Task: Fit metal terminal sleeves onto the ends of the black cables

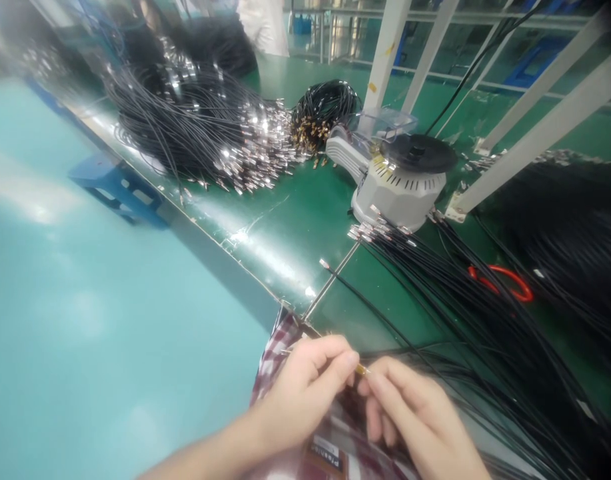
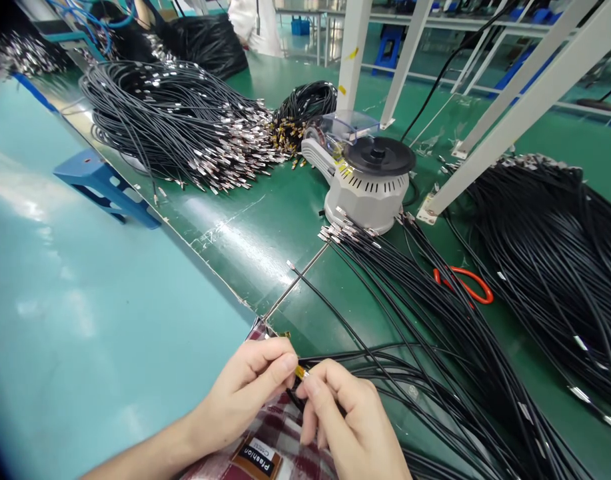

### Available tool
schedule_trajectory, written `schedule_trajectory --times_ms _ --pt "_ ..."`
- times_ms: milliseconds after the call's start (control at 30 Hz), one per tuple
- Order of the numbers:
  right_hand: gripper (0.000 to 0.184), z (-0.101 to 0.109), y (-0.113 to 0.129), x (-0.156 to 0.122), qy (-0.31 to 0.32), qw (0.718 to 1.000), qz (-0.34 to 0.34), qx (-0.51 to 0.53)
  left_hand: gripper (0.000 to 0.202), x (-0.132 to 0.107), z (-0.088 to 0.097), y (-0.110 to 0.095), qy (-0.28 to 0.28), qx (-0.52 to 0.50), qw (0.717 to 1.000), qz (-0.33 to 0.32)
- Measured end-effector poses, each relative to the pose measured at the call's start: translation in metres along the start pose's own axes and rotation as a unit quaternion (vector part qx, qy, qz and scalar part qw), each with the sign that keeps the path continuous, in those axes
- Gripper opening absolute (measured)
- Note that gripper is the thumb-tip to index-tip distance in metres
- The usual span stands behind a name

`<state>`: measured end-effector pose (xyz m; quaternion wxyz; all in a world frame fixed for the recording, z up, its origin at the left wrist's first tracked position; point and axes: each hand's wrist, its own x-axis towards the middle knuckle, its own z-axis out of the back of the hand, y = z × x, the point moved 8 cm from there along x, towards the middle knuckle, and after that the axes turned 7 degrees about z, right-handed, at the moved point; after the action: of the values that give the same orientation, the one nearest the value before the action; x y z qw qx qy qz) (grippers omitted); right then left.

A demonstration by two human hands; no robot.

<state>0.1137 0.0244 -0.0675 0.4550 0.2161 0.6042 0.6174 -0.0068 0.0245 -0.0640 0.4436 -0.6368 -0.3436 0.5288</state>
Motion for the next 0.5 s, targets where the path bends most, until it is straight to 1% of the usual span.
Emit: schedule_trajectory --times_ms 33,100,167,233,400,500 --pt "0.04 -0.001 -0.004 0.0 0.001 0.998 -0.032 0.047 0.037 0.0 0.0 -0.001 -0.002 0.014 1.0 -0.007" --pt "0.042 -0.004 -0.01 0.0 0.001 0.992 -0.063 0.11 0.036 -0.001 0.0 -0.003 -0.01 0.042 0.999 -0.022" --pt "0.044 -0.005 -0.01 0.001 0.004 0.987 -0.055 0.151 0.035 -0.002 0.001 -0.006 -0.016 0.069 0.997 -0.037" --pt "0.045 -0.005 -0.01 0.002 0.0 0.985 -0.043 0.169 0.033 -0.003 0.001 -0.009 -0.017 0.095 0.994 -0.052" --pt "0.045 0.0 -0.008 0.0 -0.05 0.989 -0.045 0.131 0.032 -0.004 -0.001 -0.019 -0.003 0.129 0.988 -0.088" --pt "0.044 0.001 -0.005 -0.002 -0.082 0.992 -0.024 0.091 0.031 -0.002 -0.001 -0.022 0.01 0.132 0.986 -0.099"
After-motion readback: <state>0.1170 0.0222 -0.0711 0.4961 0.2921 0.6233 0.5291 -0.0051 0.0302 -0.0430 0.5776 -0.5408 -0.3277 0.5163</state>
